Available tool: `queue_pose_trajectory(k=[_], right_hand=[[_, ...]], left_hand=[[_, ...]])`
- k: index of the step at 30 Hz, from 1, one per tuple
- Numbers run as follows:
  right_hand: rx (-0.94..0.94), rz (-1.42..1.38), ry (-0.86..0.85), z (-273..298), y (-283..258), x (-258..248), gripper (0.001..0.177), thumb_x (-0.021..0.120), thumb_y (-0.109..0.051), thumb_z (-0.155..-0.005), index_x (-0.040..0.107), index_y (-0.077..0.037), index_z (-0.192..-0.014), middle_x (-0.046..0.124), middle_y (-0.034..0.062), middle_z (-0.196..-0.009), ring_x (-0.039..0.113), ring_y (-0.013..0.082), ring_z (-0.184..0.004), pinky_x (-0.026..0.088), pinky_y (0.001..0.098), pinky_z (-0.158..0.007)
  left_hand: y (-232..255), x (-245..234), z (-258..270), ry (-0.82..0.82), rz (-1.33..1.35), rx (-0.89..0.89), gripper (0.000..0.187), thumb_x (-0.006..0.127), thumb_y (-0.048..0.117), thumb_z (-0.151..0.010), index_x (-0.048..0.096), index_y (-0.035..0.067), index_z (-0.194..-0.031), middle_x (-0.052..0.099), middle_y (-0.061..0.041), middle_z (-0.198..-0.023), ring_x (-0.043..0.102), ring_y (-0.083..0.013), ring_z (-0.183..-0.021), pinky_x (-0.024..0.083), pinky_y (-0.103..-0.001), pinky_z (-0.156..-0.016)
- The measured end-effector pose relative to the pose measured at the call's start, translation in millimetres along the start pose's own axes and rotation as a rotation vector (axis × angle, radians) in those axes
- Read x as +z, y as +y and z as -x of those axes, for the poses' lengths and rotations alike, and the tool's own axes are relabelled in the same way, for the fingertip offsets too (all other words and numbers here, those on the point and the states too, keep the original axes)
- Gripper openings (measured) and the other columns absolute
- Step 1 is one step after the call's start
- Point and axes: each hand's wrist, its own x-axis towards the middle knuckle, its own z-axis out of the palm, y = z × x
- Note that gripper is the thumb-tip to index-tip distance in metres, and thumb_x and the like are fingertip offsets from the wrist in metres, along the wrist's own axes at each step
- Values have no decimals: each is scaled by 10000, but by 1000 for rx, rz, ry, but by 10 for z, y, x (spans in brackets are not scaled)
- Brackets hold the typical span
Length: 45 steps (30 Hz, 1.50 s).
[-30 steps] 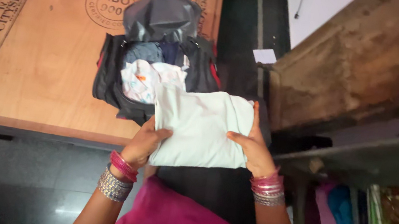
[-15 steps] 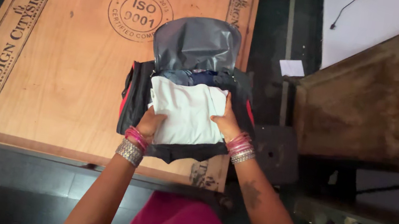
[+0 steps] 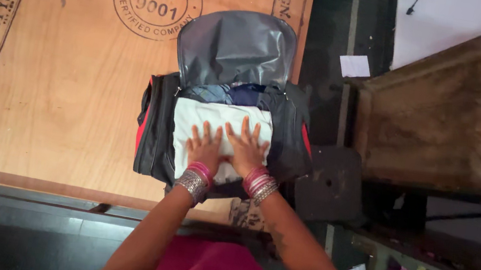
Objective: The person takes various items of folded clothing from a wardrobe and places them one by one into an open duffel bag on a nearby surface.
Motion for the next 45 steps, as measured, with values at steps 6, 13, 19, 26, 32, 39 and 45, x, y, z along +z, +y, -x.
queue_pose_trajectory(k=[6,13,19,26,32,39,45], right_hand=[[178,-126,-347,-181,66,188,1160,899,-355,-693,174,-525,-1582,-163,31,-1737,-136,393,-1589,106,888,-1038],[244,-50,-343,-332,78,700,962,749,-250,-879,168,-557,-1581,-194,24,-1717,-123,391,-1578,43,906,-1030],[220,-80,-271,-364,181,813,776,619,-202,-979,248,-534,-1575,-179,21,-1721,-118,395,-1571,0,915,-1017],[34,-211,-280,77,127,231,876,750,-317,-864,256,-338,-1587,-73,127,-1704,-92,450,-1556,117,841,-1074],[-14,-288,63,958,230,-315,735,634,-373,-969,303,-257,-1615,67,168,-1736,30,479,-1564,141,769,-1135],[48,-383,305,2116,387,-1128,807,543,-455,-1005,228,-66,-1637,95,213,-1704,24,512,-1550,42,719,-1164],[180,-306,548,3358,744,-1660,733,465,-465,-1055,283,-36,-1621,141,202,-1731,27,470,-1594,34,653,-1228]], left_hand=[[26,174,-158,-236,-146,-187,1105,779,384,-868,4,351,-1656,-83,-37,-1747,-29,-369,-1591,126,-583,-1240],[-42,915,-396,-207,-151,-271,985,676,443,-935,-21,409,-1630,-150,-39,-1729,-81,-343,-1589,74,-606,-1248],[-40,1167,-425,151,-413,-254,949,667,397,-920,10,430,-1604,-110,-63,-1694,-33,-369,-1530,100,-636,-1159],[96,318,112,-215,-183,-145,943,655,549,-900,98,364,-1637,11,-100,-1745,21,-363,-1607,125,-634,-1253],[327,312,727,188,-206,137,829,608,465,-946,187,197,-1607,139,-163,-1677,127,-373,-1546,195,-636,-1179],[1475,65,1502,124,-227,453,800,568,347,-913,195,133,-1588,104,-176,-1678,80,-361,-1554,130,-602,-1200],[2573,93,2147,345,-28,831,744,521,312,-912,249,101,-1572,142,-204,-1653,101,-391,-1530,110,-614,-1179]])
